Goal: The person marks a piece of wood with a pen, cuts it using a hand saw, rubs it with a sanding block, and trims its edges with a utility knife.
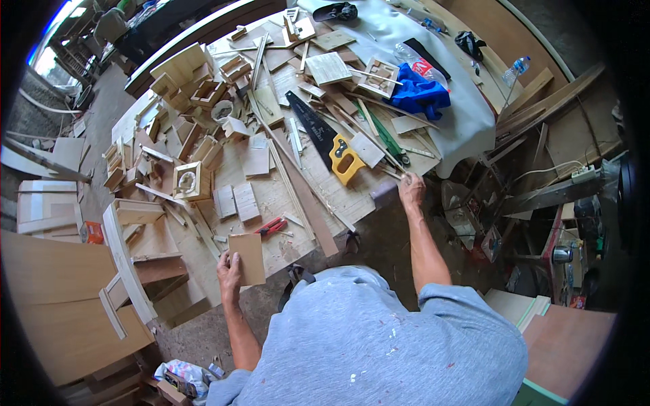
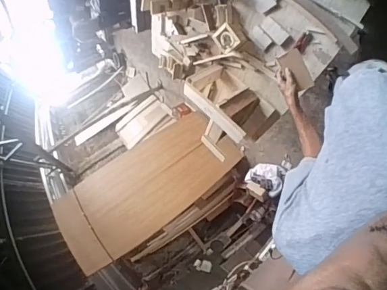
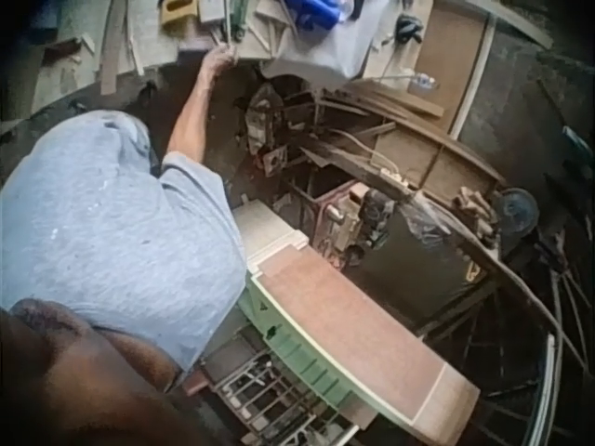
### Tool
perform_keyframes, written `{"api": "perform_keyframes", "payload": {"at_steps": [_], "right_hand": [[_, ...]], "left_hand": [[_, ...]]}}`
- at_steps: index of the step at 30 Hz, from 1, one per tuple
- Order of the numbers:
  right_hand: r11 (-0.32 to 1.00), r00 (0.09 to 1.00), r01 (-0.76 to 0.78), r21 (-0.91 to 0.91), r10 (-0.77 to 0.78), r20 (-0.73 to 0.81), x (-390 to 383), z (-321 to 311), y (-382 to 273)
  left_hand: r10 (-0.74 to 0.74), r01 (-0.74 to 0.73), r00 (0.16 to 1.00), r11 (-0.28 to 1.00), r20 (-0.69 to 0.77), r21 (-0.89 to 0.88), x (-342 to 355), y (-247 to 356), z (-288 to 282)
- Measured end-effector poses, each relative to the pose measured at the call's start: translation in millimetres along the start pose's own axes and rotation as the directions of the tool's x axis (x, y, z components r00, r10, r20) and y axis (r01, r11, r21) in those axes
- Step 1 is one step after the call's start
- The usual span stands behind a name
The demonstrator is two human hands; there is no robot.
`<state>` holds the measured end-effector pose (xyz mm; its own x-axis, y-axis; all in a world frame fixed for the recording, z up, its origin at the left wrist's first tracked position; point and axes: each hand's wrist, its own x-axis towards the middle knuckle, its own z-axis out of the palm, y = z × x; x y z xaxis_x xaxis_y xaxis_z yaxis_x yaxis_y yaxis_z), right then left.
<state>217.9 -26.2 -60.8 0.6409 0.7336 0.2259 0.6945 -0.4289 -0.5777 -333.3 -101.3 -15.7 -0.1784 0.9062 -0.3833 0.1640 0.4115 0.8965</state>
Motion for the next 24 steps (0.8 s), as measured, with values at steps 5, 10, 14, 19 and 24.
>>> {"api": "perform_keyframes", "payload": {"at_steps": [5,10,14,19,24], "right_hand": [[0.943,0.947,0.318,-0.099,-0.32,-0.006,45,-5,18],[0.75,0.712,0.623,0.222,-0.662,0.236,6,15,-81],[0.624,0.527,0.677,0.392,-0.781,0.334,-77,-4,-131],[0.95,0.965,0.262,0.172,-0.253,-0.074,-101,20,-12],[0.818,0.82,-0.553,0.16,0.499,0.28,-107,-6,86]], "left_hand": [[-0.037,0.077,0.984,0.97,-0.172,0.231,-19,0,6],[-0.152,0.223,0.944,0.948,-0.294,0.226,-62,32,22],[-0.091,0.136,0.921,0.986,-0.378,0.093,-87,5,12],[-0.161,0.053,0.85,0.974,-0.501,-0.222,-126,-33,-15],[-0.104,0.077,0.988,0.973,-0.113,-0.22,-92,-16,-8]]}}
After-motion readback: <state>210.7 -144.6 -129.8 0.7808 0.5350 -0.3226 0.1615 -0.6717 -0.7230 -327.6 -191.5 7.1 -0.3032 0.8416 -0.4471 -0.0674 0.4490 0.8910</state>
